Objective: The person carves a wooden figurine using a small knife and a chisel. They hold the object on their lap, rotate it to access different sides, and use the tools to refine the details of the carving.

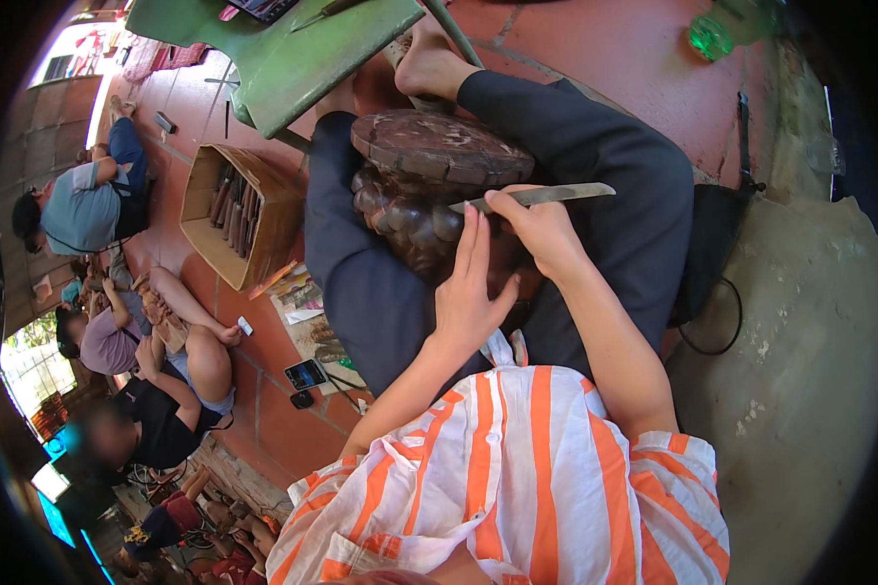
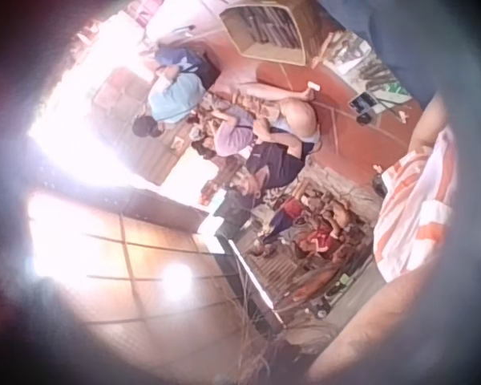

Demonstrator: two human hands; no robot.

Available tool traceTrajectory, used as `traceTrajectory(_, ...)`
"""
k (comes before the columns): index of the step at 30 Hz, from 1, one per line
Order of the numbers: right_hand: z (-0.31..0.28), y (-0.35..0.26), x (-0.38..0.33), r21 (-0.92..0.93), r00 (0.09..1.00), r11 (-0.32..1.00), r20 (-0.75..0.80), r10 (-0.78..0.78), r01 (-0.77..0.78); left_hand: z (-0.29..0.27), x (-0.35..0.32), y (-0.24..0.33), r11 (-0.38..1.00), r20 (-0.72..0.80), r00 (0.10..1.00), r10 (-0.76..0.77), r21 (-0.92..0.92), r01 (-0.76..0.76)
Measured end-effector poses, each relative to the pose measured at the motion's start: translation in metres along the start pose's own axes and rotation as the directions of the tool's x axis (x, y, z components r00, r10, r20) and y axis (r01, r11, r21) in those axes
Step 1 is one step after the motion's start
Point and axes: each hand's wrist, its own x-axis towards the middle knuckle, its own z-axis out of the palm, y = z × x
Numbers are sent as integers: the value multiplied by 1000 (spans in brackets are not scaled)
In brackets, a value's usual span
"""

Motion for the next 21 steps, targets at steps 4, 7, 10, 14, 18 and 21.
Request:
traceTrajectory(4, -2, -1, 2, -18, 993, 994, 57, -102, 104, -4, -1, 0, 999, -20, 1000, 9, 41, -8)
traceTrajectory(7, -3, 6, 3, 13, 997, 1000, -69, -18, 19, 2, 7, -3, 999, 54, 998, -37, 4, 37)
traceTrajectory(10, -1, 4, 1, 29, 1000, 1000, -26, -4, 5, 0, 4, -3, 1000, 15, 1000, -2, 11, 2)
traceTrajectory(14, -5, -5, -2, -36, 991, 996, 110, -78, 83, -3, -6, 1, 999, -48, 999, 16, 41, -14)
traceTrajectory(18, -5, 7, 6, 47, 1000, 999, -21, 5, -4, 3, 12, -3, 997, 89, 993, -75, 28, 73)
traceTrajectory(21, -3, 3, -3, 94, 1000, 996, -29, 5, -2, -2, 3, -2, 999, 2, 1000, 23, 29, -23)
